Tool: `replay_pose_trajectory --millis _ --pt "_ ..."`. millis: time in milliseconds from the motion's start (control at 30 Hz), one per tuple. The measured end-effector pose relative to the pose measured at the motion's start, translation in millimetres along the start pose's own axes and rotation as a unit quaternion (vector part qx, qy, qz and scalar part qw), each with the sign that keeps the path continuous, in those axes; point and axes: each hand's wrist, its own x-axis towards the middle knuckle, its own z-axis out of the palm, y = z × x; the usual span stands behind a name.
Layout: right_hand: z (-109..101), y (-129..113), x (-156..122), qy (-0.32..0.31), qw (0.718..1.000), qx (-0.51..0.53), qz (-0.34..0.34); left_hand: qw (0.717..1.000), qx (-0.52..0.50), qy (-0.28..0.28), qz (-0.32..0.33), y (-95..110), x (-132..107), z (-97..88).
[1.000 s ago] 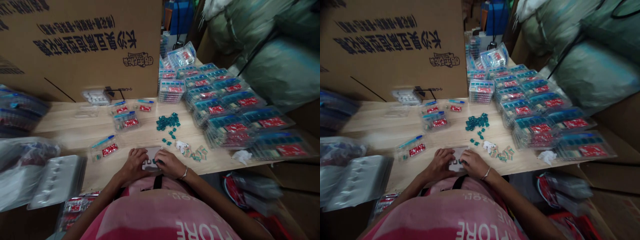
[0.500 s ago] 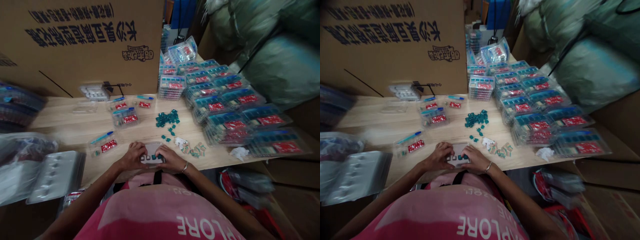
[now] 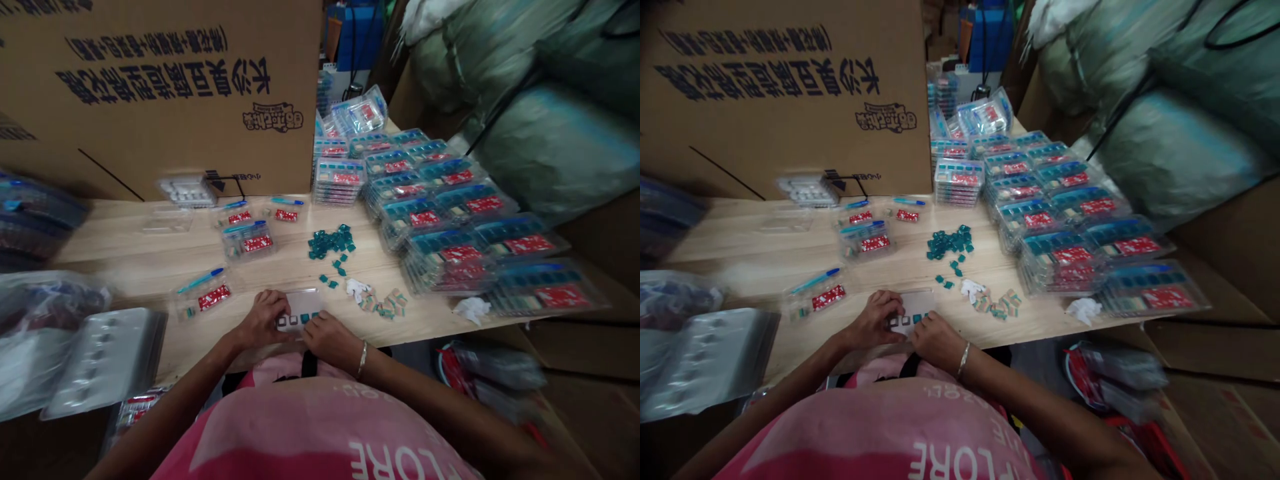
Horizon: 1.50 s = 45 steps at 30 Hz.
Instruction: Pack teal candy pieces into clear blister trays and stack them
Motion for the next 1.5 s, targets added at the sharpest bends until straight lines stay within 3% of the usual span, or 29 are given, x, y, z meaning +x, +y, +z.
replay_pose_trajectory --millis 100,233,367,467,567,667,733,833,933,1000,1067,1167,1233,1300,1400,1500 --pt "-15.4 4.4 -0.1 0.008 0.999 -0.006 -0.032 1.0 -0.02 0.017 0.005 13.8 -5.4 -11.0" --pt "-39.5 14.4 -6.2 0.085 0.995 -0.009 -0.042 0.999 -0.021 0.025 -0.013 29.6 -10.9 -29.0" --pt "-47.0 18.5 -1.8 0.149 0.987 -0.021 -0.058 0.995 -0.068 -0.029 -0.064 28.2 -4.7 -38.1" --pt "-47.7 20.0 3.4 0.171 0.983 -0.022 -0.064 0.992 -0.078 -0.03 -0.094 25.1 -2.9 -38.2" --pt "-50.6 34.6 7.2 0.183 0.98 0.032 -0.063 1.0 -0.01 -0.003 -0.025 23.6 -10.6 -34.3" --pt "-47.0 71.6 18.9 0.212 0.969 0.127 0.007 0.993 0.096 0.049 0.05 16.4 -18.0 -30.5" --pt "-36.6 101.1 34.2 0.204 0.965 0.137 0.088 0.982 0.161 0.086 0.045 6.3 -14.4 -29.2" --pt "-14.6 131.0 59.4 0.093 0.979 0.105 0.147 0.97 0.229 0.083 0.0 -14.2 5.7 -29.4" --pt "1.9 136.0 68.5 0.038 0.982 0.094 0.16 0.974 0.222 0.035 -0.023 -31.7 26.2 -32.7" --pt "6.3 131.4 62.2 0.074 0.972 0.137 0.174 0.982 0.182 0.04 -0.023 -35.6 31.7 -34.8" --pt "6.7 124.4 51.4 0.146 0.93 0.266 0.206 0.989 0.109 0.092 -0.028 -30.8 32.6 -33.9" --pt "3.1 110.6 40.6 0.225 0.781 0.531 0.237 0.977 -0.092 0.179 -0.067 -10.4 37.6 -25.0" --pt "0.0 100.2 40.4 0.231 0.687 0.649 0.233 0.935 -0.262 0.214 -0.11 5.8 46.9 -16.7" --pt "-2.6 90.8 43.3 0.234 0.622 0.71 0.231 0.872 -0.401 0.235 -0.153 18.6 57.4 -10.2" --pt "-4.4 79.5 46.7 0.239 0.577 0.742 0.241 0.805 -0.506 0.235 -0.2 28.0 65.6 -6.7" --pt "-2.2 68.3 44.1 0.235 0.593 0.734 0.234 0.789 -0.535 0.209 -0.216 28.8 59.5 -6.8"
